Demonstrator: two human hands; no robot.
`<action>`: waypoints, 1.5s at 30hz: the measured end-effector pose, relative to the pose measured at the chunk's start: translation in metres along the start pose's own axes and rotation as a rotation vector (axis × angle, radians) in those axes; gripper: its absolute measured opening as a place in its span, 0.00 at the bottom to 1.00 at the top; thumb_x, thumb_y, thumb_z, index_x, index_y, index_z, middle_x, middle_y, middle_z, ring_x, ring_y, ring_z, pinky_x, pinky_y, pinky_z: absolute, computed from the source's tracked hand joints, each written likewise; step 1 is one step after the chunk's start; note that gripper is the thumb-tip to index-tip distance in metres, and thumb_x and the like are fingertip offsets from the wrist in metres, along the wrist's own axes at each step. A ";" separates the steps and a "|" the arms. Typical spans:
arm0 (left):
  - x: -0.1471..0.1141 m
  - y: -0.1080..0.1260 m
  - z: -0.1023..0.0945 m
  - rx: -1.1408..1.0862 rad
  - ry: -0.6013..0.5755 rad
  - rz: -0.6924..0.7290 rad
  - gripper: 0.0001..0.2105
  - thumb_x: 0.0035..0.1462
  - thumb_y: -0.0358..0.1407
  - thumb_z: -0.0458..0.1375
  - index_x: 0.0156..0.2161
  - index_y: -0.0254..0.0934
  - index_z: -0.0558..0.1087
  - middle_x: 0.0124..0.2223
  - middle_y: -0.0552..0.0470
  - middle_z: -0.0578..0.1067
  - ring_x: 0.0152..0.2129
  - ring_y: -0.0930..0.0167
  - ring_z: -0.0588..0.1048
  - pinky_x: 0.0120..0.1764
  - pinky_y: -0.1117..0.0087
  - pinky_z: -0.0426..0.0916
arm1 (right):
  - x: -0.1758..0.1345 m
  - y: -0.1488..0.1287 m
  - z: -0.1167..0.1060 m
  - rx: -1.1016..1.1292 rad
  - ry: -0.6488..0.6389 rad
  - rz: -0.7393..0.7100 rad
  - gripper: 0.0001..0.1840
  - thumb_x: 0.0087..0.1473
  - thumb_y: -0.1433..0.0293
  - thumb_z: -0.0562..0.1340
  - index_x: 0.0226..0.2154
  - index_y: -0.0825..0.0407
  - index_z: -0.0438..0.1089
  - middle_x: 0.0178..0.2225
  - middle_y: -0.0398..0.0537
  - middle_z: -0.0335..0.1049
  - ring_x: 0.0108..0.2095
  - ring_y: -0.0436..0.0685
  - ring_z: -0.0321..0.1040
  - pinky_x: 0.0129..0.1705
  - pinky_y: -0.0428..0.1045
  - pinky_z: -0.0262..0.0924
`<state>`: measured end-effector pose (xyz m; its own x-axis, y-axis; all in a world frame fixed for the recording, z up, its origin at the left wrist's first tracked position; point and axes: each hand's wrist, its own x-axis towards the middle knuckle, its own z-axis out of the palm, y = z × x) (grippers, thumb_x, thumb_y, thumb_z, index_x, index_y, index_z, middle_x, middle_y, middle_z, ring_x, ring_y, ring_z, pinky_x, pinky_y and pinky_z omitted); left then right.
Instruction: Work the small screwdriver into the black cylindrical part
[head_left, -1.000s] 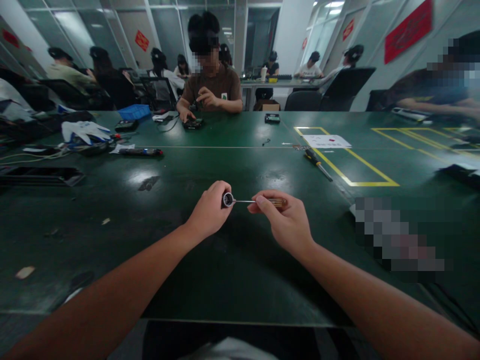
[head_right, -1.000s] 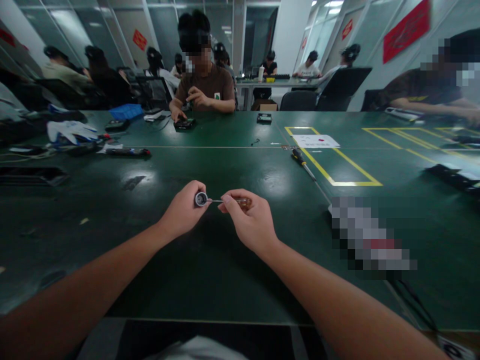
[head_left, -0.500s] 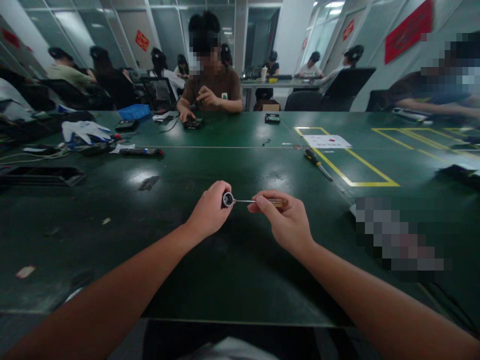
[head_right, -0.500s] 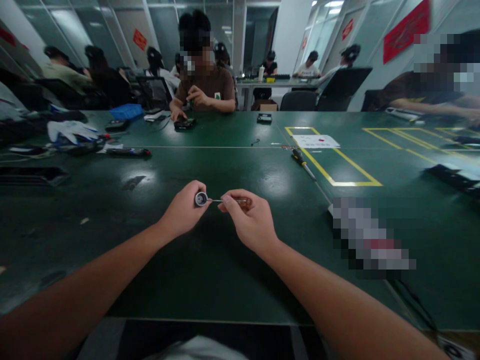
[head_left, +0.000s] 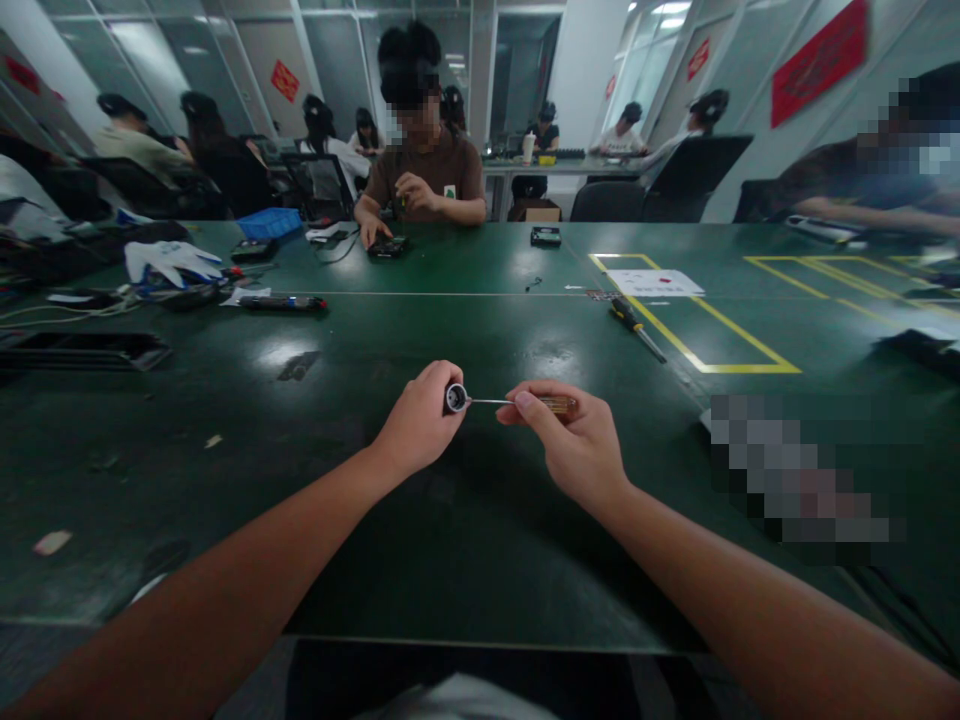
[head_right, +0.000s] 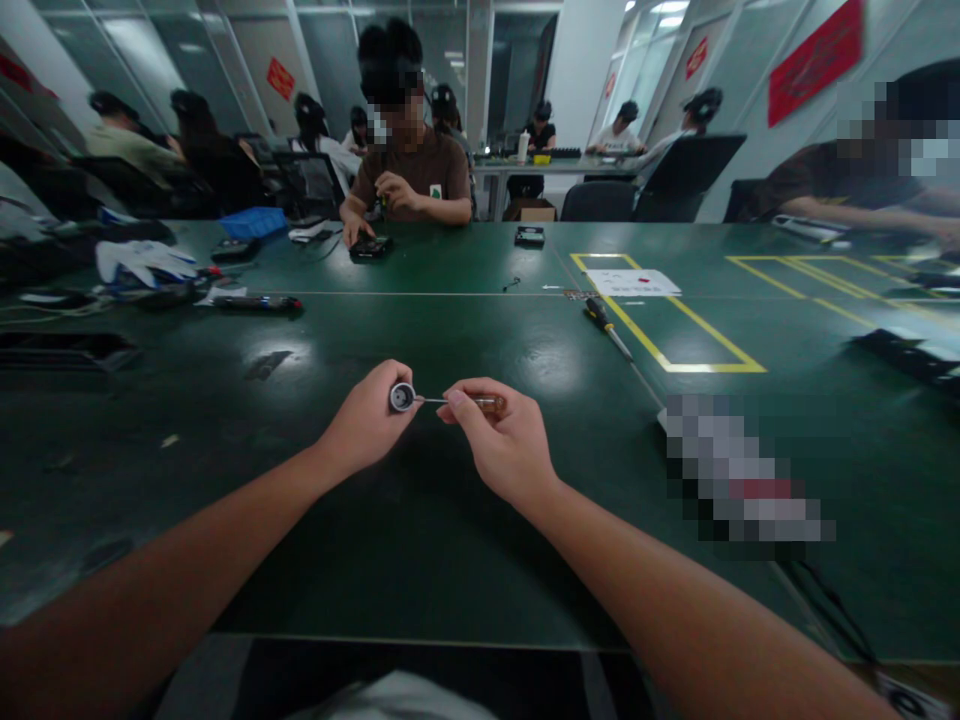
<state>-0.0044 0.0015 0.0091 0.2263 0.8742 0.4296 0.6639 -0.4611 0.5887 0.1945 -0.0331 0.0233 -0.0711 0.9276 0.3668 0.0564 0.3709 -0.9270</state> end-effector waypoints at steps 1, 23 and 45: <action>0.000 0.000 0.000 0.002 0.002 0.002 0.06 0.58 0.27 0.59 0.38 0.38 0.65 0.37 0.54 0.70 0.33 0.70 0.69 0.34 0.68 0.60 | 0.000 0.000 0.000 0.003 -0.001 0.001 0.09 0.60 0.63 0.67 0.37 0.51 0.79 0.31 0.46 0.81 0.33 0.56 0.80 0.38 0.51 0.74; -0.001 0.000 0.002 -0.116 0.049 -0.070 0.06 0.58 0.30 0.60 0.37 0.38 0.65 0.35 0.56 0.69 0.30 0.72 0.68 0.34 0.69 0.61 | 0.007 0.012 0.004 0.377 0.007 0.163 0.09 0.53 0.62 0.72 0.34 0.50 0.80 0.29 0.45 0.80 0.33 0.55 0.79 0.43 0.55 0.76; 0.000 -0.001 0.001 -0.001 0.041 -0.001 0.06 0.60 0.29 0.59 0.38 0.38 0.64 0.37 0.54 0.69 0.32 0.70 0.68 0.34 0.68 0.60 | 0.004 0.002 0.000 0.097 0.010 0.075 0.09 0.56 0.62 0.69 0.34 0.51 0.79 0.30 0.46 0.80 0.32 0.57 0.79 0.40 0.53 0.73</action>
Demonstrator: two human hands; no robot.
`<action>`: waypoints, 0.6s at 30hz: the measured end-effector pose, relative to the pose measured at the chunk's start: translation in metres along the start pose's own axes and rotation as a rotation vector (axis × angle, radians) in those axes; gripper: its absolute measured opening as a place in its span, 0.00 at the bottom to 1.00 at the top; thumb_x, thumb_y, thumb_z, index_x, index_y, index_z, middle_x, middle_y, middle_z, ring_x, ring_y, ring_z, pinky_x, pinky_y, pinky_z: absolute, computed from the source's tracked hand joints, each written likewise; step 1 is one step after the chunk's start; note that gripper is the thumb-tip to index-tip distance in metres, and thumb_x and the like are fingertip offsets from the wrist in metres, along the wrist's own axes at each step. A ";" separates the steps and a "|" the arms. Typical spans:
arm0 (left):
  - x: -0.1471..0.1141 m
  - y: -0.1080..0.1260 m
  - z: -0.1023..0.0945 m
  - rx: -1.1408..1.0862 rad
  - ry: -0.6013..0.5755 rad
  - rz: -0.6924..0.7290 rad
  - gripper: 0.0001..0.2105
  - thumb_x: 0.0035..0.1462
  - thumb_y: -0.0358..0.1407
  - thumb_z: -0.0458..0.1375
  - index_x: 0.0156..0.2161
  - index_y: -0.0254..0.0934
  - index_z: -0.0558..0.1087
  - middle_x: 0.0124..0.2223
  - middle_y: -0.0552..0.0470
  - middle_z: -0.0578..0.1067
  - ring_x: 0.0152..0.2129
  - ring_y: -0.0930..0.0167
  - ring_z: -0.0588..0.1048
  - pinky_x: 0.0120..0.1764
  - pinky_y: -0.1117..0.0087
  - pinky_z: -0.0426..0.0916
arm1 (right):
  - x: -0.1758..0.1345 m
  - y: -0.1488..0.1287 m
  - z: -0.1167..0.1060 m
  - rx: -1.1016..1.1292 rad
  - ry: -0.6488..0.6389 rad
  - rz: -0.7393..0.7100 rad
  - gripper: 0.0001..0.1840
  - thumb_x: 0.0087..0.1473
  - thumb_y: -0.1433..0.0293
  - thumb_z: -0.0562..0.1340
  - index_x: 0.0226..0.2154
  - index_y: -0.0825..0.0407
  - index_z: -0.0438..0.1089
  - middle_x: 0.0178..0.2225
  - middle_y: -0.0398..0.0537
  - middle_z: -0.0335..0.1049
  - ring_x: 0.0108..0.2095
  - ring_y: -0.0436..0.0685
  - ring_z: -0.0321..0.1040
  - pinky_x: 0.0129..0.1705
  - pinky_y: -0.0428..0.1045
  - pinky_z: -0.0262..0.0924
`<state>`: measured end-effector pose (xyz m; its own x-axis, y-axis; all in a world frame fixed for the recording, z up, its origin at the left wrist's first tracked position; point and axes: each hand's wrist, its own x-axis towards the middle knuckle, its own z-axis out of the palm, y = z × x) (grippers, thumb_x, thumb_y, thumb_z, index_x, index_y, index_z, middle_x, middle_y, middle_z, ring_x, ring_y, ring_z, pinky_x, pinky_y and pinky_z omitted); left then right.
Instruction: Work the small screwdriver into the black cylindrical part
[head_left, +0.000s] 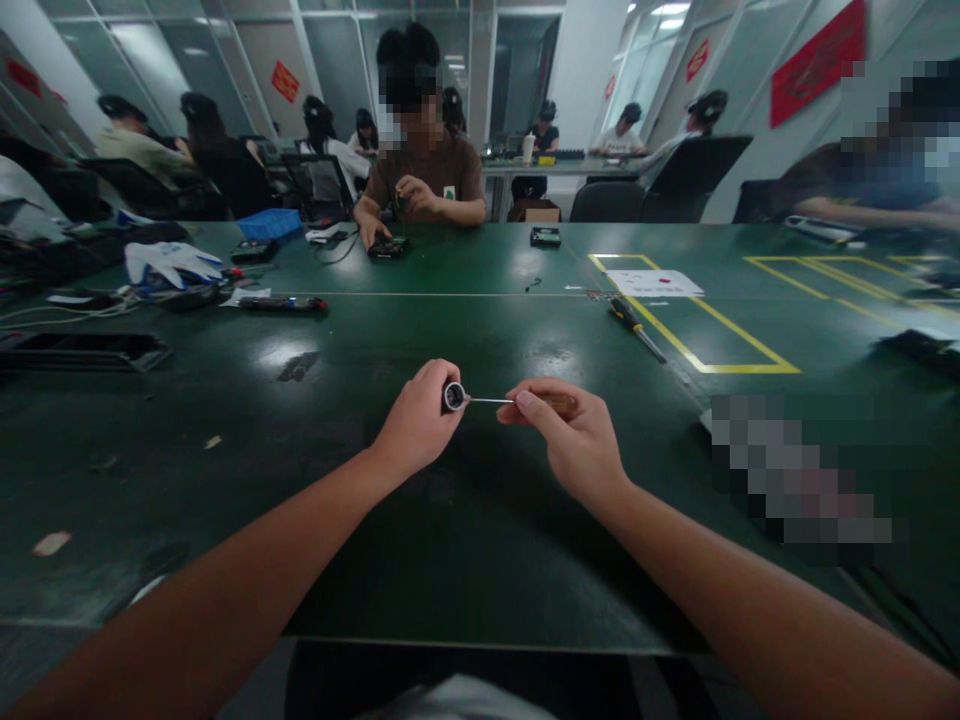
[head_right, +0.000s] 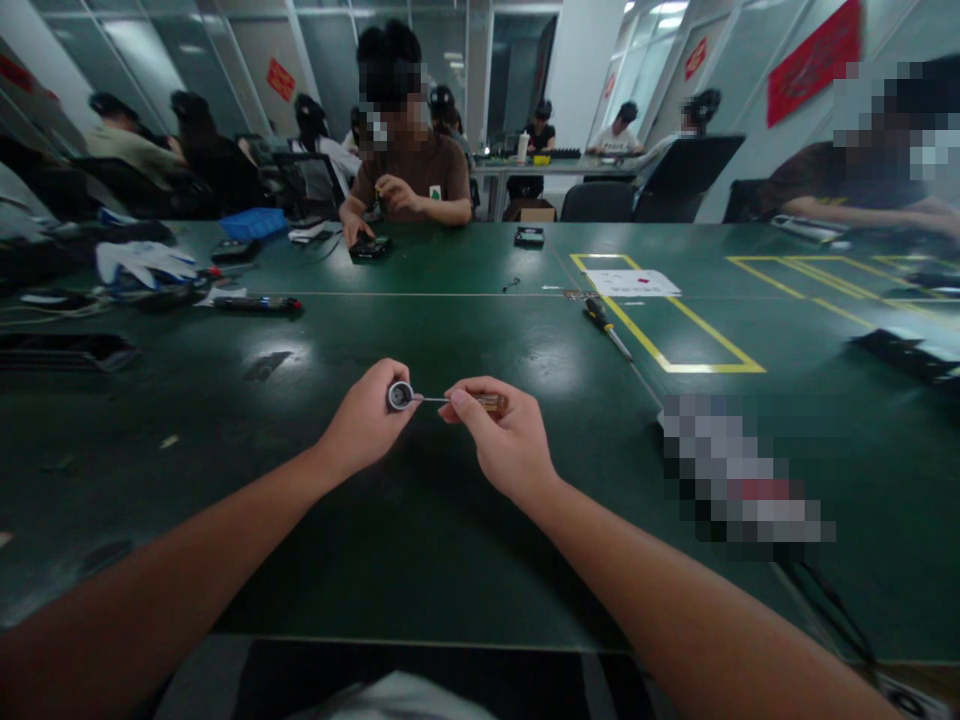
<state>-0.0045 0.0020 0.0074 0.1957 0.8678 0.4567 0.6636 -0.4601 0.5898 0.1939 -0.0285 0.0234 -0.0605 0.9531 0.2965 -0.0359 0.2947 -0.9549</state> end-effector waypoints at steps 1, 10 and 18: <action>0.000 0.000 0.000 -0.002 -0.001 0.000 0.06 0.60 0.29 0.59 0.38 0.38 0.64 0.37 0.54 0.69 0.32 0.71 0.68 0.34 0.68 0.60 | 0.000 0.000 0.000 0.002 0.002 0.004 0.09 0.56 0.62 0.69 0.34 0.51 0.79 0.29 0.46 0.80 0.32 0.57 0.79 0.40 0.53 0.73; 0.000 0.000 0.000 -0.041 0.015 -0.002 0.07 0.59 0.28 0.59 0.37 0.38 0.65 0.36 0.54 0.69 0.31 0.71 0.68 0.34 0.69 0.61 | -0.001 0.002 0.001 0.028 -0.017 0.010 0.09 0.57 0.62 0.69 0.35 0.51 0.79 0.30 0.46 0.81 0.33 0.57 0.80 0.42 0.53 0.75; 0.000 0.001 -0.001 -0.059 0.025 -0.024 0.06 0.59 0.29 0.59 0.38 0.38 0.65 0.37 0.53 0.70 0.32 0.71 0.68 0.34 0.69 0.62 | -0.001 0.004 0.002 0.050 -0.012 0.026 0.10 0.56 0.61 0.70 0.36 0.50 0.80 0.32 0.47 0.81 0.35 0.58 0.80 0.44 0.55 0.76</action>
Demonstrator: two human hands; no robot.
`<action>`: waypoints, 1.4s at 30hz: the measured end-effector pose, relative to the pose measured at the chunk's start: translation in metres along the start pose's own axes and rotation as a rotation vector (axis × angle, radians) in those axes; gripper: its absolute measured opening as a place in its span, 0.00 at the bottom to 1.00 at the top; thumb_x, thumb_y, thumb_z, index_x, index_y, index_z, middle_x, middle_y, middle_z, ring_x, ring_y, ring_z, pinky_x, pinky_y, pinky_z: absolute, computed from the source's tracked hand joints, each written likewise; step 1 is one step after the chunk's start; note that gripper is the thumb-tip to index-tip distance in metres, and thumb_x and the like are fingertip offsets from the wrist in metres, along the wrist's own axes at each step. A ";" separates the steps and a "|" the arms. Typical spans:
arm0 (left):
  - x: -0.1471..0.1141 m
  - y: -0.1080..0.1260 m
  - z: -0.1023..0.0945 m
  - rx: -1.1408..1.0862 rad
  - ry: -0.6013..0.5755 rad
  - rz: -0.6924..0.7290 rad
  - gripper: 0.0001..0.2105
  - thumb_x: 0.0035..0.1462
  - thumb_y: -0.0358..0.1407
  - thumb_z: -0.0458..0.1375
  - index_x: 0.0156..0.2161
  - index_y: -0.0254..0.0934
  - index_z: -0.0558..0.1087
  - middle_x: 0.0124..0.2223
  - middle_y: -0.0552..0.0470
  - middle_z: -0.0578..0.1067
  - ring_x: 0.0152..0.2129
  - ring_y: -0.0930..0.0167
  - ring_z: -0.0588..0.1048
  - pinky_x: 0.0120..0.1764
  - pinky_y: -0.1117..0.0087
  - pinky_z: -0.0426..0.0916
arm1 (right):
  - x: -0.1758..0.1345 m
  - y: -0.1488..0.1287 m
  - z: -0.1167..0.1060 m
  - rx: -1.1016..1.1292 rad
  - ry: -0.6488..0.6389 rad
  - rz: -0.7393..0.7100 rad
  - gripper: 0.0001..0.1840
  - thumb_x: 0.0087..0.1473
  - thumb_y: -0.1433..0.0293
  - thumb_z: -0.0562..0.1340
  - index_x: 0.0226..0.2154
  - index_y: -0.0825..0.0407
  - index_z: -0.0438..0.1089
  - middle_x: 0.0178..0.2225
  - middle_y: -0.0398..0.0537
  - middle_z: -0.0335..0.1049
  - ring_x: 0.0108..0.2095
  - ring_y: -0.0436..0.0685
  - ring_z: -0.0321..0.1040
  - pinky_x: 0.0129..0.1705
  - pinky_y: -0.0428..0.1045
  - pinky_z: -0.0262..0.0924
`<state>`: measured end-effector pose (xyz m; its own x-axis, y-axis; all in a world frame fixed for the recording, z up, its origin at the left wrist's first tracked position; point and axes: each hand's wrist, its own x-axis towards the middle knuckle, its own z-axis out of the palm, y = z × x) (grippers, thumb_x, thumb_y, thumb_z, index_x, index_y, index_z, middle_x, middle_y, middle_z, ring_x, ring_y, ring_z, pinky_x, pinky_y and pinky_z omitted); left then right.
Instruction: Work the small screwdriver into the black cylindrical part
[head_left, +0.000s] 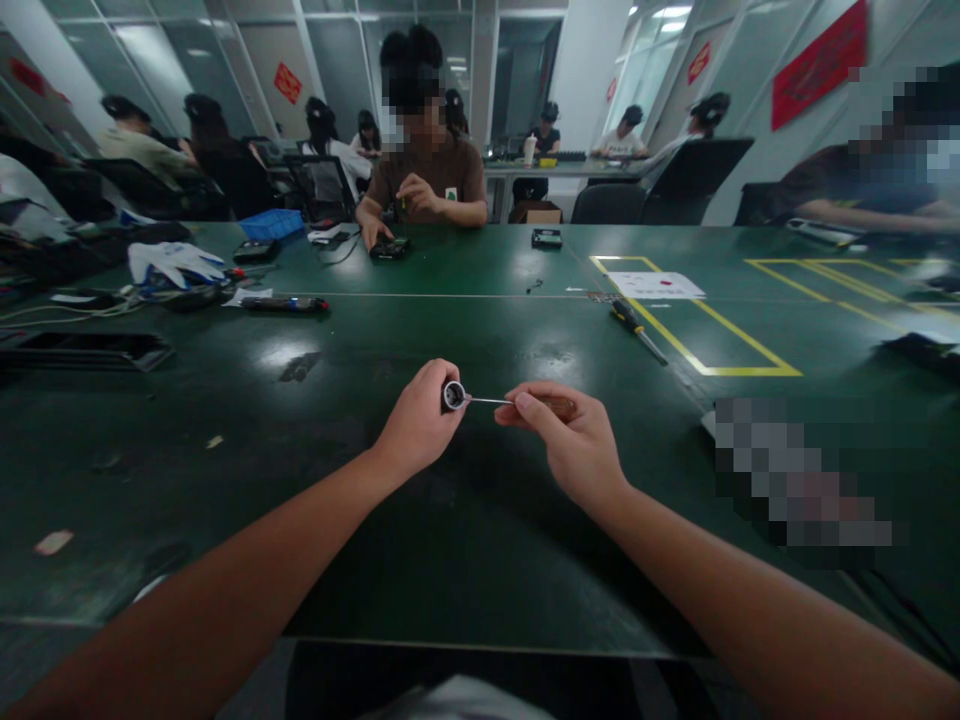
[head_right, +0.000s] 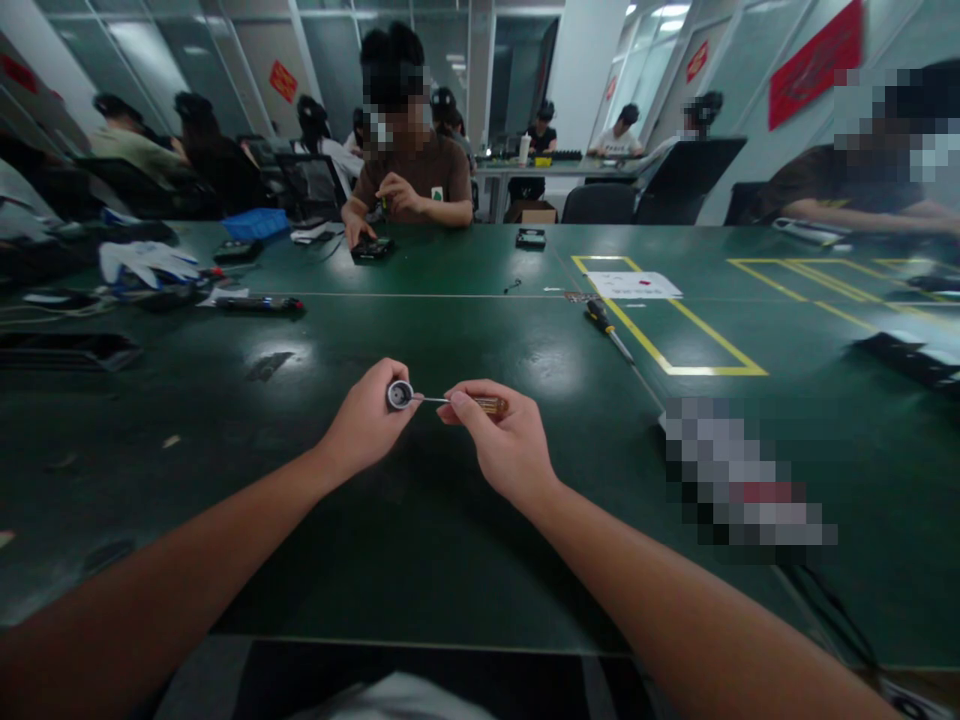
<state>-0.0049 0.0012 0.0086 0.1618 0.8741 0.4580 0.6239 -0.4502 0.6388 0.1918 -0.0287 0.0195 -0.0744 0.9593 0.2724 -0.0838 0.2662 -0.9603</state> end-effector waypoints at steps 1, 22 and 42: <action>0.000 0.000 0.000 -0.001 -0.002 -0.003 0.06 0.59 0.29 0.59 0.38 0.38 0.65 0.37 0.53 0.70 0.32 0.71 0.68 0.34 0.69 0.62 | 0.000 0.000 0.000 0.003 -0.002 0.002 0.10 0.56 0.61 0.70 0.36 0.50 0.80 0.32 0.47 0.82 0.35 0.58 0.81 0.44 0.55 0.76; 0.001 -0.002 -0.001 -0.011 0.028 -0.023 0.06 0.59 0.30 0.59 0.37 0.39 0.64 0.36 0.54 0.70 0.31 0.71 0.68 0.34 0.69 0.61 | 0.002 0.003 0.001 0.140 -0.008 0.051 0.09 0.53 0.62 0.72 0.34 0.50 0.80 0.31 0.46 0.81 0.35 0.56 0.80 0.46 0.56 0.76; 0.000 -0.002 0.001 -0.026 0.020 0.027 0.07 0.59 0.27 0.58 0.37 0.38 0.64 0.36 0.55 0.69 0.31 0.72 0.68 0.34 0.70 0.61 | 0.002 0.000 -0.007 -0.086 -0.063 -0.061 0.09 0.59 0.62 0.68 0.37 0.51 0.79 0.31 0.47 0.81 0.33 0.55 0.79 0.40 0.51 0.73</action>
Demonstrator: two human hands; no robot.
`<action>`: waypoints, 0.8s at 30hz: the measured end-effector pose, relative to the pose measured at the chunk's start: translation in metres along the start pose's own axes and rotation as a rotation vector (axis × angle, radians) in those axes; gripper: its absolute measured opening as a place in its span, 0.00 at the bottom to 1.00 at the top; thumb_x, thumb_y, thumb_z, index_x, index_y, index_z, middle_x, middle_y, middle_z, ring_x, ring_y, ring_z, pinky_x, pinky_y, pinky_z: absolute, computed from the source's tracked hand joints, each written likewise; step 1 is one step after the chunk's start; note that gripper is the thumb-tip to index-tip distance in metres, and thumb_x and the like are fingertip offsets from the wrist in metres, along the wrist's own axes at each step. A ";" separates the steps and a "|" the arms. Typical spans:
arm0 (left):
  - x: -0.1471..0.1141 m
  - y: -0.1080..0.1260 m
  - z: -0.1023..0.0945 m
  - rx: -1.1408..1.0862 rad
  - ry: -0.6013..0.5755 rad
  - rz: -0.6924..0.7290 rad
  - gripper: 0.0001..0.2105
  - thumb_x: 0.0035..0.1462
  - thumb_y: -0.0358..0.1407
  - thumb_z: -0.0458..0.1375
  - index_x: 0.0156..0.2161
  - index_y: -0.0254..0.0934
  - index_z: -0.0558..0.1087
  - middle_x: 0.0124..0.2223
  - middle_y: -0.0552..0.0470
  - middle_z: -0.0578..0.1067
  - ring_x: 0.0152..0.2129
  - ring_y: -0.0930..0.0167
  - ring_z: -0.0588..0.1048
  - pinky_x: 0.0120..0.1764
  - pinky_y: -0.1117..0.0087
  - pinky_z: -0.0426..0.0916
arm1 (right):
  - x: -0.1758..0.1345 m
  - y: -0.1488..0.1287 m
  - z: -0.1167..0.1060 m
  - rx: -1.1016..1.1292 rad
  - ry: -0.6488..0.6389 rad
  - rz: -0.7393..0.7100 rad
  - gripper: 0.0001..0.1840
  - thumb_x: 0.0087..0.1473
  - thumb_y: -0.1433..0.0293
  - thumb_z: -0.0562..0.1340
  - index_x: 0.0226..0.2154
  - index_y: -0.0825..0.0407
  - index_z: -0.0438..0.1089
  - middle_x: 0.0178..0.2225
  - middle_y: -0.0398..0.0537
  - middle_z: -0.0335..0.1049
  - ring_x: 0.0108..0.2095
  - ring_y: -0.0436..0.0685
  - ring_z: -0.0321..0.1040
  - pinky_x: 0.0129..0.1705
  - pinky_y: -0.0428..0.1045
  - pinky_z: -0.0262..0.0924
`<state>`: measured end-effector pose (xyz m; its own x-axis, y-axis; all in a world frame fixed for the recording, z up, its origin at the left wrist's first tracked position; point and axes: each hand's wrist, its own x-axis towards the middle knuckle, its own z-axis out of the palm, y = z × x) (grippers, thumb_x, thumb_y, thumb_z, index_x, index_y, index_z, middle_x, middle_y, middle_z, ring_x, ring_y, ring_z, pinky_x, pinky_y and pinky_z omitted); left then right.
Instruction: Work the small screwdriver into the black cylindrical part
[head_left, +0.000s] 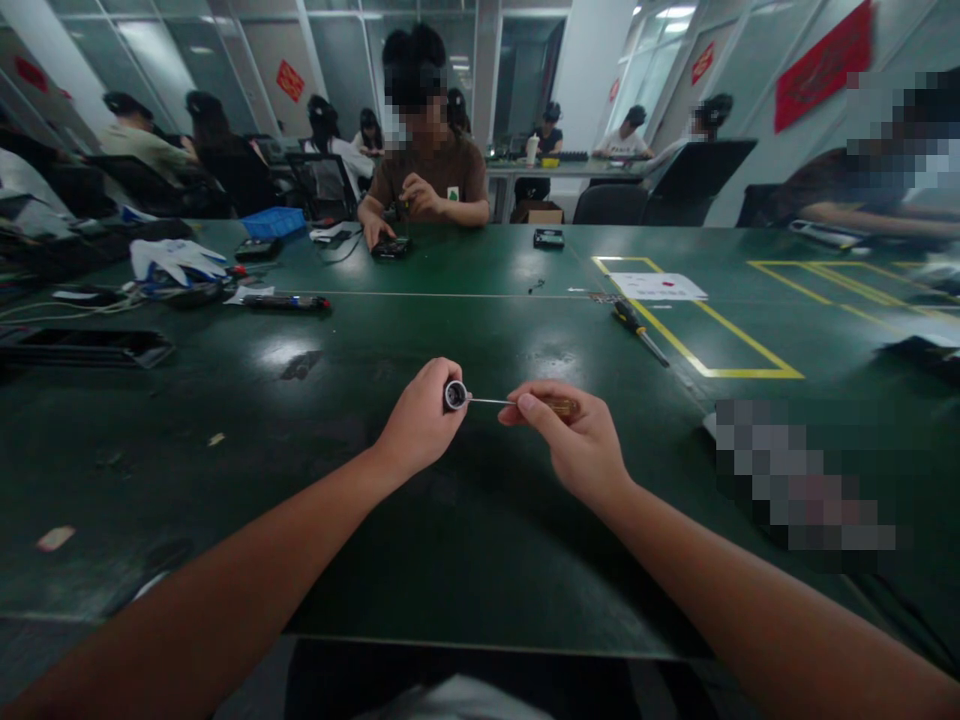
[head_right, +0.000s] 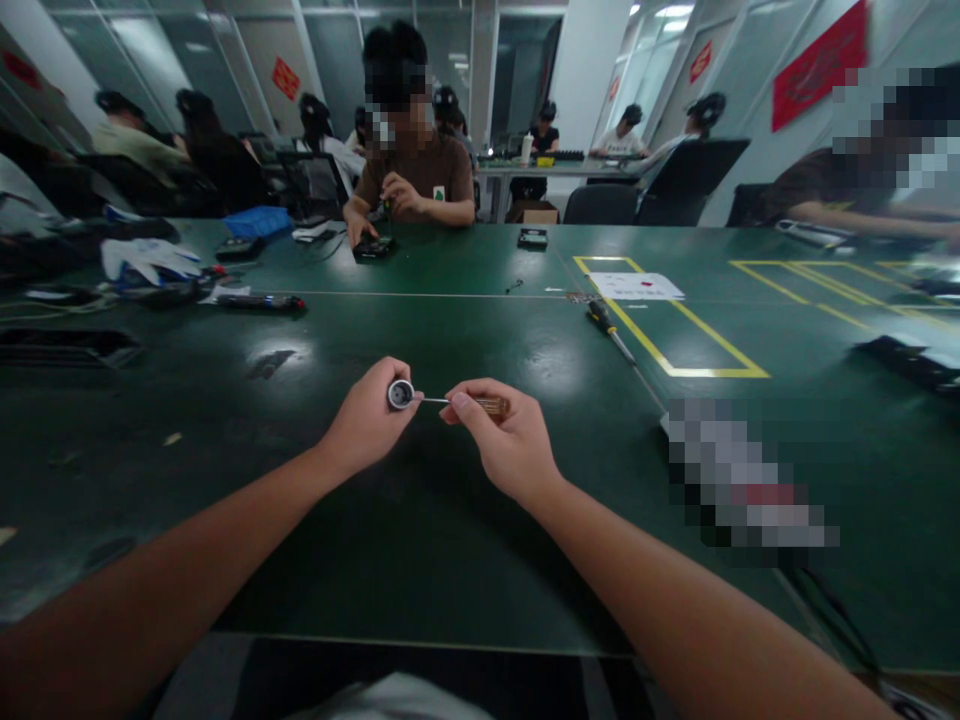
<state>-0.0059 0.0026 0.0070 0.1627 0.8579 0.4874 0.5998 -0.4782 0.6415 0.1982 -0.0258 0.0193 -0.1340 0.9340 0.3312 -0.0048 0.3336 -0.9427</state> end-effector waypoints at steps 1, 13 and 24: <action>0.000 0.000 0.000 -0.004 -0.004 -0.001 0.07 0.59 0.27 0.59 0.37 0.38 0.64 0.36 0.55 0.69 0.31 0.72 0.68 0.34 0.70 0.61 | -0.001 0.000 0.000 -0.015 -0.001 -0.007 0.09 0.59 0.62 0.67 0.37 0.51 0.79 0.31 0.47 0.81 0.33 0.56 0.79 0.40 0.51 0.73; -0.002 0.005 0.001 -0.109 -0.044 -0.102 0.07 0.59 0.32 0.60 0.38 0.38 0.65 0.33 0.57 0.67 0.29 0.73 0.67 0.31 0.71 0.59 | -0.002 -0.002 0.004 0.096 -0.059 0.008 0.08 0.59 0.64 0.68 0.40 0.49 0.79 0.37 0.47 0.82 0.39 0.56 0.80 0.46 0.52 0.74; 0.000 0.004 0.000 -0.050 -0.050 -0.056 0.06 0.59 0.30 0.60 0.37 0.38 0.65 0.35 0.55 0.69 0.30 0.72 0.67 0.33 0.70 0.60 | -0.002 -0.007 0.001 -0.146 -0.028 -0.047 0.08 0.62 0.63 0.65 0.39 0.49 0.78 0.35 0.47 0.82 0.37 0.57 0.79 0.41 0.51 0.71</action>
<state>-0.0033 0.0008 0.0093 0.1694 0.8912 0.4209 0.5690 -0.4371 0.6965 0.1976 -0.0303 0.0250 -0.1650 0.9136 0.3716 0.1322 0.3939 -0.9096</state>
